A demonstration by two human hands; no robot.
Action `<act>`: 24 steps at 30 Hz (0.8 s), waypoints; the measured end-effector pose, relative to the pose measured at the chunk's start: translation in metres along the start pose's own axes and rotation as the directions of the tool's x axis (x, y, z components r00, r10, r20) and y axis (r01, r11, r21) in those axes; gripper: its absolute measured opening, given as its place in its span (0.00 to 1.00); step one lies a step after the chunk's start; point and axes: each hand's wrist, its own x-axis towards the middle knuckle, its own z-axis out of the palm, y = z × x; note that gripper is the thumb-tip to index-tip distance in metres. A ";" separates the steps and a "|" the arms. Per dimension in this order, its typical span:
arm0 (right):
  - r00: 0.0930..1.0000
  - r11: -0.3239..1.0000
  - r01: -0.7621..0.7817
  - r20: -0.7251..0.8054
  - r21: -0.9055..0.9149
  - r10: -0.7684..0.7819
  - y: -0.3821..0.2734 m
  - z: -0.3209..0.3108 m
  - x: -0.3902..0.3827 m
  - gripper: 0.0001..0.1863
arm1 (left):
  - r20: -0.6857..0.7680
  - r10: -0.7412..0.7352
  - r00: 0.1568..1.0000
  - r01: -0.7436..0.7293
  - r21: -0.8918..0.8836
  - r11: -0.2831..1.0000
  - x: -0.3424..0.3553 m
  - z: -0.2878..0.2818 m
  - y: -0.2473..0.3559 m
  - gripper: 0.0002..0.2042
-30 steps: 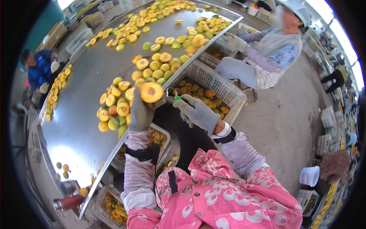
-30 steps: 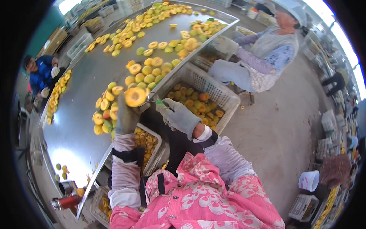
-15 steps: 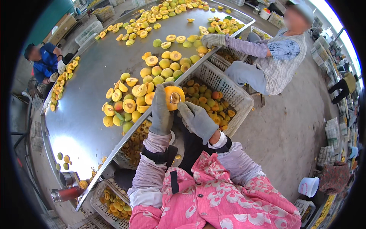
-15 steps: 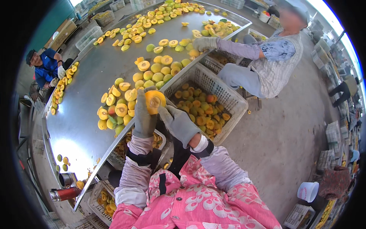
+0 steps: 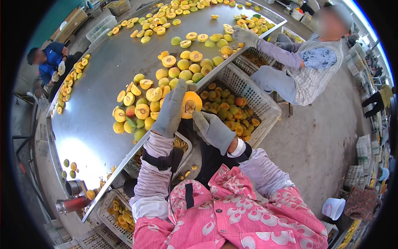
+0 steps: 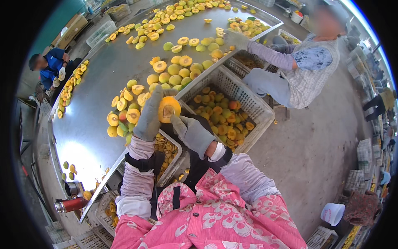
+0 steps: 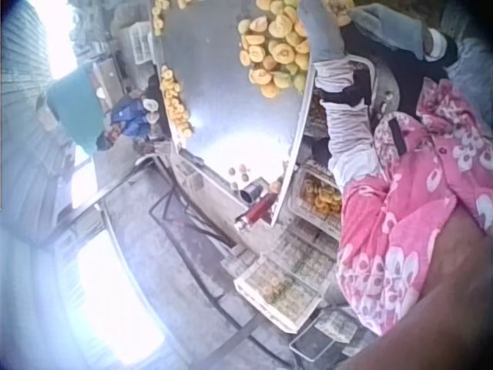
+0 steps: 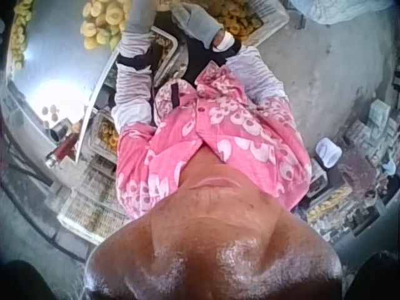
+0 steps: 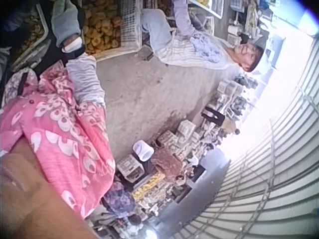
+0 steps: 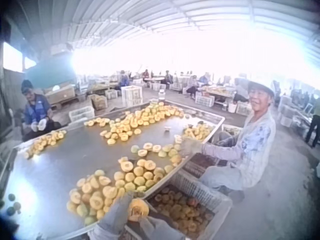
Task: Pit and peel halves of fruit using a specialized handheld pitting tool at a sorting table.
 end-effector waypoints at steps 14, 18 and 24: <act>0.946 0.921 -0.245 0.282 0.302 0.159 -0.002 0.022 0.000 0.30 | -0.273 -0.047 0.961 -0.074 -0.417 0.906 -0.011 0.009 -0.020 0.15; 0.702 0.651 -0.614 0.686 0.447 0.191 -0.008 0.025 -0.007 0.31 | -0.449 0.178 0.876 -0.174 0.051 0.983 -0.014 0.004 -0.039 0.11; 0.605 0.512 -0.688 0.796 0.514 0.013 0.013 0.043 -0.014 0.28 | -0.241 -0.128 0.962 -0.032 -0.567 0.823 -0.051 -0.016 -0.048 0.14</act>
